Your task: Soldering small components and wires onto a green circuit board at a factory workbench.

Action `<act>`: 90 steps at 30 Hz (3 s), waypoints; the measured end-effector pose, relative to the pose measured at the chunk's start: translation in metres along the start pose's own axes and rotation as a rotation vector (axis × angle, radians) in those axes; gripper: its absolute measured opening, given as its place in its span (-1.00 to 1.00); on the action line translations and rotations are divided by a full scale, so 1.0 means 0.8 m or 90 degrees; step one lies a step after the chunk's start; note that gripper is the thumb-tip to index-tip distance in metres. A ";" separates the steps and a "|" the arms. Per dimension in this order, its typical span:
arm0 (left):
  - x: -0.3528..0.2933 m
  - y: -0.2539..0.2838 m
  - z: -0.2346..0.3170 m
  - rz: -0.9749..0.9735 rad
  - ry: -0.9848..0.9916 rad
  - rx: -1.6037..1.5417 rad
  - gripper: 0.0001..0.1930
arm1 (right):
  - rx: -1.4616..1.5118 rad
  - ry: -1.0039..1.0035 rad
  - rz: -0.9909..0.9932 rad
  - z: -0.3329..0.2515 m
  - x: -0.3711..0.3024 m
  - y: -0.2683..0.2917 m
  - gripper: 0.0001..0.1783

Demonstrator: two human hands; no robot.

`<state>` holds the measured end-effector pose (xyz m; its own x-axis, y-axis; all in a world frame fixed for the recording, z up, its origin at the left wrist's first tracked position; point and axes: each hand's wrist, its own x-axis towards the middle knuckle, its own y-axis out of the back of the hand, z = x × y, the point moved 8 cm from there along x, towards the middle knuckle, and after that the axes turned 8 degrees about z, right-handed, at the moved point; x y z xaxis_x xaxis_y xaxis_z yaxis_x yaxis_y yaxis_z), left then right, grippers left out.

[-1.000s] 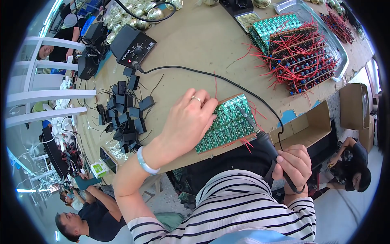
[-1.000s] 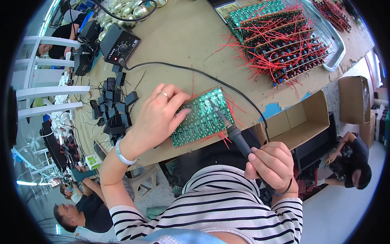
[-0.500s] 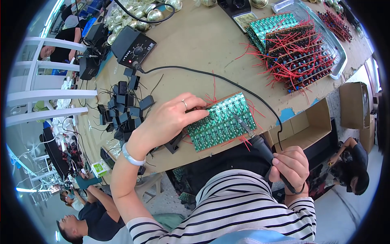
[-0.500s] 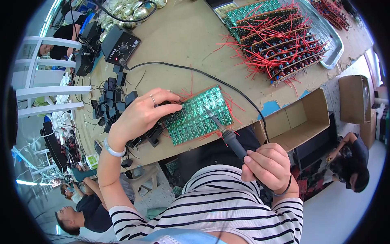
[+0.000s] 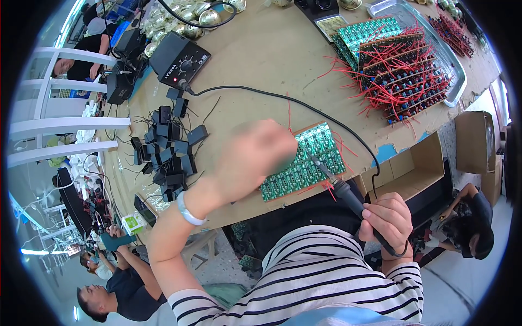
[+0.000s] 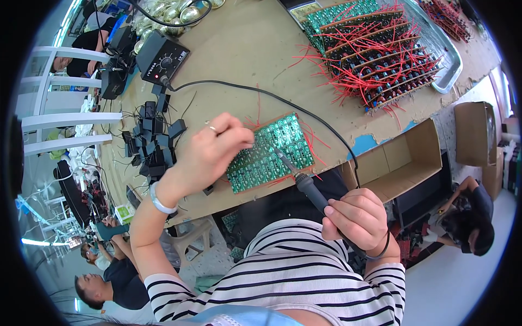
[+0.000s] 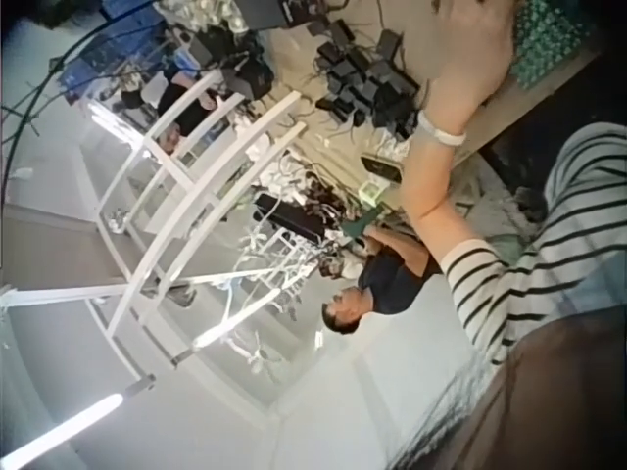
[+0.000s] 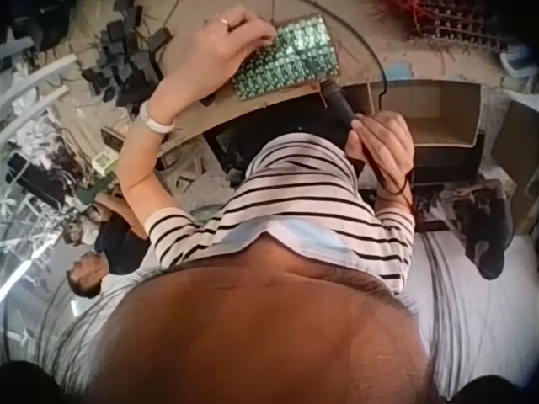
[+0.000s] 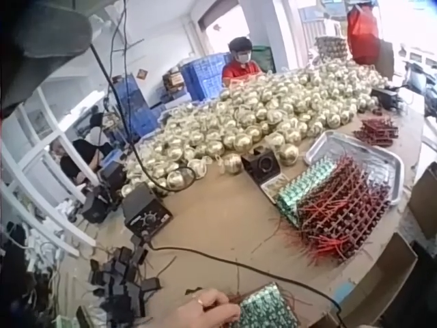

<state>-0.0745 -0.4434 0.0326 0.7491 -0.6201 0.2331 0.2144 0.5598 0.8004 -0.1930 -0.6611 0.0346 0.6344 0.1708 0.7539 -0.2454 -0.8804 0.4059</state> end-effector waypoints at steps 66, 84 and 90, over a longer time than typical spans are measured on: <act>-0.003 -0.038 0.000 -0.052 -0.013 0.094 -0.85 | -0.006 0.011 -0.008 -0.003 -0.005 -0.001 -0.85; -0.005 -0.040 0.007 -0.049 -0.046 0.141 -0.82 | 0.013 0.074 -0.059 -0.008 -0.002 -0.021 -0.84; -0.006 -0.041 0.006 -0.049 -0.046 0.147 -0.81 | 0.016 0.047 -0.057 -0.005 0.000 -0.020 -0.85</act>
<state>-0.0882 -0.4613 0.0081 0.6876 -0.6984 0.1986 0.1144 0.3743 0.9202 -0.1922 -0.6452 0.0305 0.5968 0.2802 0.7519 -0.1714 -0.8709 0.4606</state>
